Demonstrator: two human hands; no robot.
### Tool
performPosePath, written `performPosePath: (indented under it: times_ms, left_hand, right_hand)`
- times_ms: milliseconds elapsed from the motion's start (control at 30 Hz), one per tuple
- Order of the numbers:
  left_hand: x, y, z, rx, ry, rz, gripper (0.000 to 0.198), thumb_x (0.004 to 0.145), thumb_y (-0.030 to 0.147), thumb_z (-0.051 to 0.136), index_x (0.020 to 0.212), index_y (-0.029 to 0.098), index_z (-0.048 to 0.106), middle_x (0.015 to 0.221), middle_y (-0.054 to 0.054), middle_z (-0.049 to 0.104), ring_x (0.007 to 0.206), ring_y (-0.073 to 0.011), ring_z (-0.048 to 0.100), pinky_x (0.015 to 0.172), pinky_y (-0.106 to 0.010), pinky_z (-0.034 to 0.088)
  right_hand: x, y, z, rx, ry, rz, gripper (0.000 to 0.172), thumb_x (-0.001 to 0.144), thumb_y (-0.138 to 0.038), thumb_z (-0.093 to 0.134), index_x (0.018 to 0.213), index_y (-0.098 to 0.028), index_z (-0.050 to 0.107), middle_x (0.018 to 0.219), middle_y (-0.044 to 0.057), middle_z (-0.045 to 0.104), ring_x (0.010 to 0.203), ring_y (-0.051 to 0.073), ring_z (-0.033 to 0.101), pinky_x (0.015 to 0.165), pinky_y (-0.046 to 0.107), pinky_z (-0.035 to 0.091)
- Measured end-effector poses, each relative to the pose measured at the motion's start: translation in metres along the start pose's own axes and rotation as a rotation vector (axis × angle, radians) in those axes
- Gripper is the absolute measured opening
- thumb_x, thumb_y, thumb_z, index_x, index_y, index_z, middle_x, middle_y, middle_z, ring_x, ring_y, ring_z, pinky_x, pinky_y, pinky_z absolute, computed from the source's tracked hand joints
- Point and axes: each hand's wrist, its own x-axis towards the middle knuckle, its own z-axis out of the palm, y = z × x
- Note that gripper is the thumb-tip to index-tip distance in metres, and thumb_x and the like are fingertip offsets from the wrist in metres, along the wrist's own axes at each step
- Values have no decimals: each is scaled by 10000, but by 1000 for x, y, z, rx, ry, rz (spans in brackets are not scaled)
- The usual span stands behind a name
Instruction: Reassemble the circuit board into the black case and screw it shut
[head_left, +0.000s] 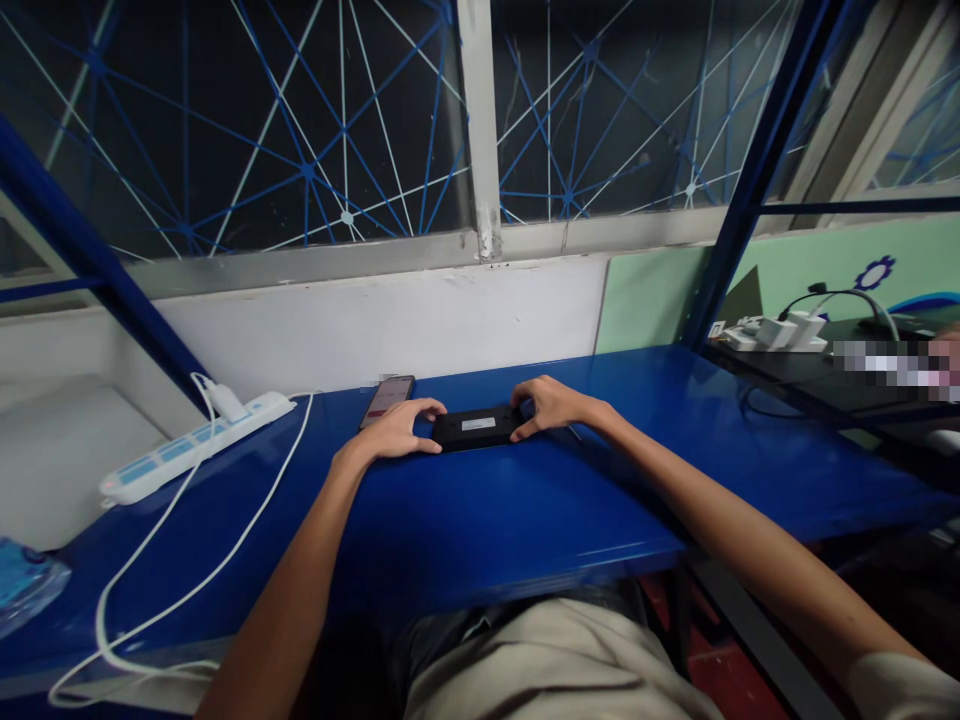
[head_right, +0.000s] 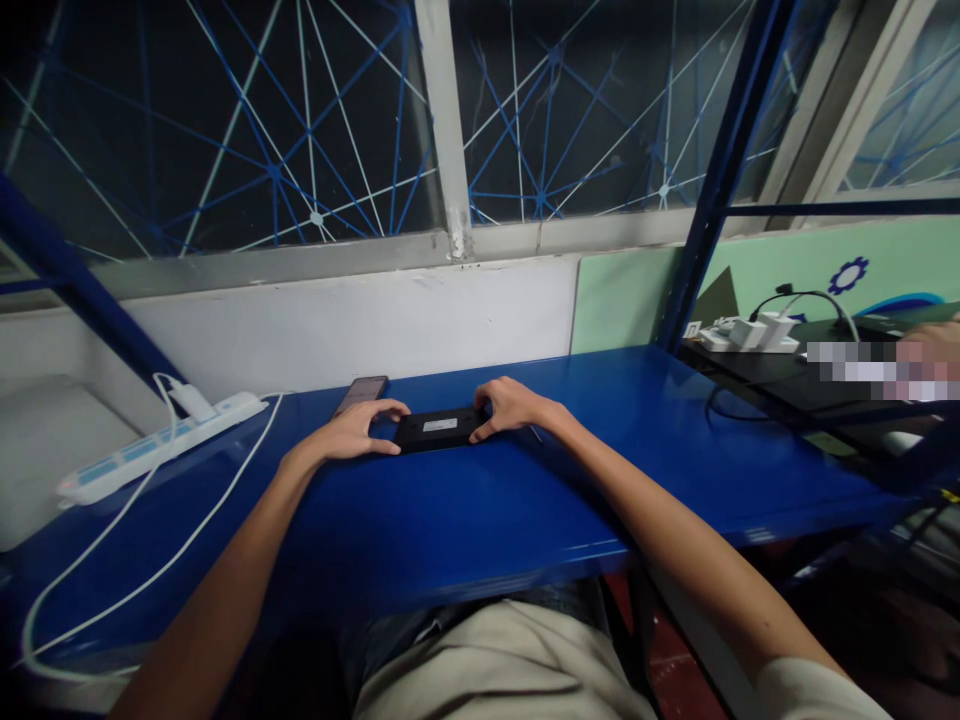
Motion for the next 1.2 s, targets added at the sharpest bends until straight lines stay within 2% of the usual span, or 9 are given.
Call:
performPosePath:
  times_ms: [167, 467, 633, 833, 933, 1000, 1067, 1133, 1200]
  left_hand:
    - [0, -2, 1, -90, -9, 32, 674, 681, 391, 724, 1291, 264, 467, 1263, -86, 577, 1132, -261, 558, 923, -384, 441]
    - [0, 2, 1, -38, -5, 19, 670, 674, 396, 737, 1285, 268, 494, 1278, -83, 579, 1130, -280, 559, 923, -401, 446]
    - [1, 3, 2, 22, 8, 15, 669, 676, 377, 734, 1289, 250, 499, 1278, -82, 580, 1134, -283, 556, 947, -402, 433]
    - [1, -2, 2, 29, -18, 19, 735, 693, 408, 727, 1362, 292, 445, 1325, -78, 555, 1177, -303, 532, 963, -427, 416]
    - [0, 2, 4, 64, -5, 23, 772, 727, 486, 706, 1412, 315, 396, 1372, -76, 521, 1243, -325, 480, 1001, -457, 384]
    - [0, 9, 7, 99, 43, 31, 757, 758, 558, 664, 1423, 327, 385, 1435, -70, 463, 1299, -344, 419, 1023, -479, 360]
    - [1, 19, 13, 115, 86, 52, 721, 797, 602, 609, 1426, 332, 384, 1476, -63, 413, 1325, -345, 388, 1034, -481, 354]
    - [3, 29, 21, 131, 111, 80, 706, 821, 629, 568, 1423, 305, 394, 1477, -76, 407, 1318, -330, 401, 1050, -467, 345]
    - [6, 38, 30, 167, 134, 98, 716, 828, 653, 544, 1421, 278, 402, 1466, -88, 419, 1318, -325, 397, 1070, -468, 320]
  right_hand:
    - [-1, -3, -2, 41, 21, -33, 609, 569, -529, 802, 1018, -162, 617, 990, 87, 680, 857, 234, 628, 672, 298, 437]
    - [-1, -4, 0, 3, 1, -48, 598, 583, -518, 802, 1028, -171, 602, 1011, 86, 670, 833, 219, 614, 665, 289, 426]
    - [0, -6, 3, -26, -4, -54, 576, 606, -482, 800, 1050, -174, 599, 1018, 93, 668, 880, 235, 620, 686, 293, 428]
    - [0, -6, 3, -31, -8, -51, 718, 610, -532, 789, 1201, -192, 564, 1067, 95, 667, 871, 237, 626, 705, 311, 440]
    - [-1, 2, -5, 3, 51, -48, 668, 693, -574, 721, 1227, -201, 572, 1113, 98, 665, 943, 248, 621, 753, 326, 446]
    - [-2, 12, -11, -7, 153, -2, 527, 789, -559, 639, 1166, -192, 612, 1115, 107, 669, 975, 248, 619, 773, 327, 447]
    - [-4, 25, -16, -103, 242, 113, 429, 832, -541, 592, 1068, -188, 653, 1057, 109, 685, 961, 257, 621, 750, 332, 445]
    - [-5, 37, -16, -211, 260, 277, 411, 821, -548, 593, 1016, -194, 666, 968, 107, 697, 896, 266, 633, 684, 329, 440]
    - [-6, 47, -13, -277, 210, 407, 468, 773, -594, 619, 1025, -202, 663, 908, 112, 701, 859, 288, 639, 630, 328, 428]
